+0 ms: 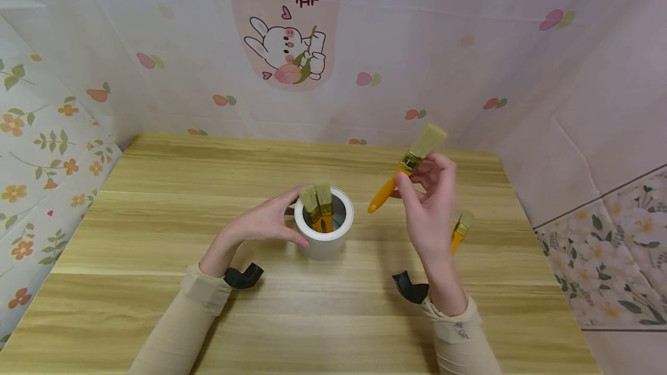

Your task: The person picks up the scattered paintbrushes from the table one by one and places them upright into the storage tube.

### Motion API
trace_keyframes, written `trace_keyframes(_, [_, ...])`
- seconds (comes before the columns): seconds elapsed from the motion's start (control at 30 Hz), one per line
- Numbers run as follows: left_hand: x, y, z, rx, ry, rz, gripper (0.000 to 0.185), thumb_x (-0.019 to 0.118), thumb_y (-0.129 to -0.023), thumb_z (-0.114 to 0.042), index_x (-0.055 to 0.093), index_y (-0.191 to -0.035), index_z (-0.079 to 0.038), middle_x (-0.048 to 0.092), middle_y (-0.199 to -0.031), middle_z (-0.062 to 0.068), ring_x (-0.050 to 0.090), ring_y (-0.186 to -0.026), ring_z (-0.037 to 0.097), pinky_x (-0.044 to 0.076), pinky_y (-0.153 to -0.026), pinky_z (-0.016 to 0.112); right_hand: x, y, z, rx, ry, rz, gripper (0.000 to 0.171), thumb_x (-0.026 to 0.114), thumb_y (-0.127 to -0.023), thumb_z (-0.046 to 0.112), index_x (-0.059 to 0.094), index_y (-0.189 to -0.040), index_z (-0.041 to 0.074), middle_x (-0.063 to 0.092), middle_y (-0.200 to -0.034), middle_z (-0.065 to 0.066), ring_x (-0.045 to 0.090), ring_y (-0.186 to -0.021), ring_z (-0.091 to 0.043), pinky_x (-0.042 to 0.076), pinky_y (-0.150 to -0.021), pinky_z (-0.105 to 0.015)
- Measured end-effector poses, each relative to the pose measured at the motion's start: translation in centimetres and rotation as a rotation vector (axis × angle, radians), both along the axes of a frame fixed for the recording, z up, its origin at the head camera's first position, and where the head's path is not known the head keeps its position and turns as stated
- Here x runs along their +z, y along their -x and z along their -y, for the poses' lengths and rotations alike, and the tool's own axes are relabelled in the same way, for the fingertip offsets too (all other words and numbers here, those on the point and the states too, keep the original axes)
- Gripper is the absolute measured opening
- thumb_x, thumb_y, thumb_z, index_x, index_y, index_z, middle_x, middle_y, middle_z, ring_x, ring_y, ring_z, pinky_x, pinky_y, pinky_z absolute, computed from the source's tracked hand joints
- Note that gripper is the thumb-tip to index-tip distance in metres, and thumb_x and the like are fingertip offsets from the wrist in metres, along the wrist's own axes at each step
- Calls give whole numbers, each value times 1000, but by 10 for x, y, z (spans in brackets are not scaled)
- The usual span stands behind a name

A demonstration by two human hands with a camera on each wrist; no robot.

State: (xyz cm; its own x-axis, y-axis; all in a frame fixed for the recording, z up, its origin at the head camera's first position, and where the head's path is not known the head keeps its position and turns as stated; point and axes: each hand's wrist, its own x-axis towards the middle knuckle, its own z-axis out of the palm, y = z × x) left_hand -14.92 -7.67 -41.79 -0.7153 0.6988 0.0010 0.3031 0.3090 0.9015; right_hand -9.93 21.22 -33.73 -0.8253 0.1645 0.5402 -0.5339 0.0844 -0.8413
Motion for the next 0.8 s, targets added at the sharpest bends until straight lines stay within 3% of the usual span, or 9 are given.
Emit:
trace_keyframes(0.2, [0,0,0,4,-5,-4,111,96,-72,-30,29,-161,-16,46,-157,3,48,-145,27,40,-121,54,-2,-2,21,68,20,-67,32,59,-97,-11,47,-125,0,61,-103,-8,68,-85,-17,65,-68,-29])
trace_keyframes(0.37, [0,0,0,6,-1,-11,111,95,-73,-26,29,-161,-15,46,-157,4,49,-145,28,40,-121,55,-8,-4,27,95,-49,-15,26,58,-99,-9,46,-120,1,60,-101,-3,70,-87,-14,65,-72,-29])
trace_keyframes(0.57, [1,0,0,5,13,-7,114,95,-73,-33,26,-162,-14,45,-158,4,49,-144,28,41,-121,52,-13,-6,30,64,-268,79,30,61,-99,-5,44,-122,-12,64,-102,-9,71,-87,-10,63,-78,-22])
trace_keyframes(0.8, [0,0,0,0,10,-18,112,95,-73,-34,28,-161,-15,46,-157,3,49,-144,27,42,-121,50,-21,-6,32,-24,-519,130,27,67,-99,5,52,-119,-3,71,-101,-13,67,-84,-5,56,-76,-12])
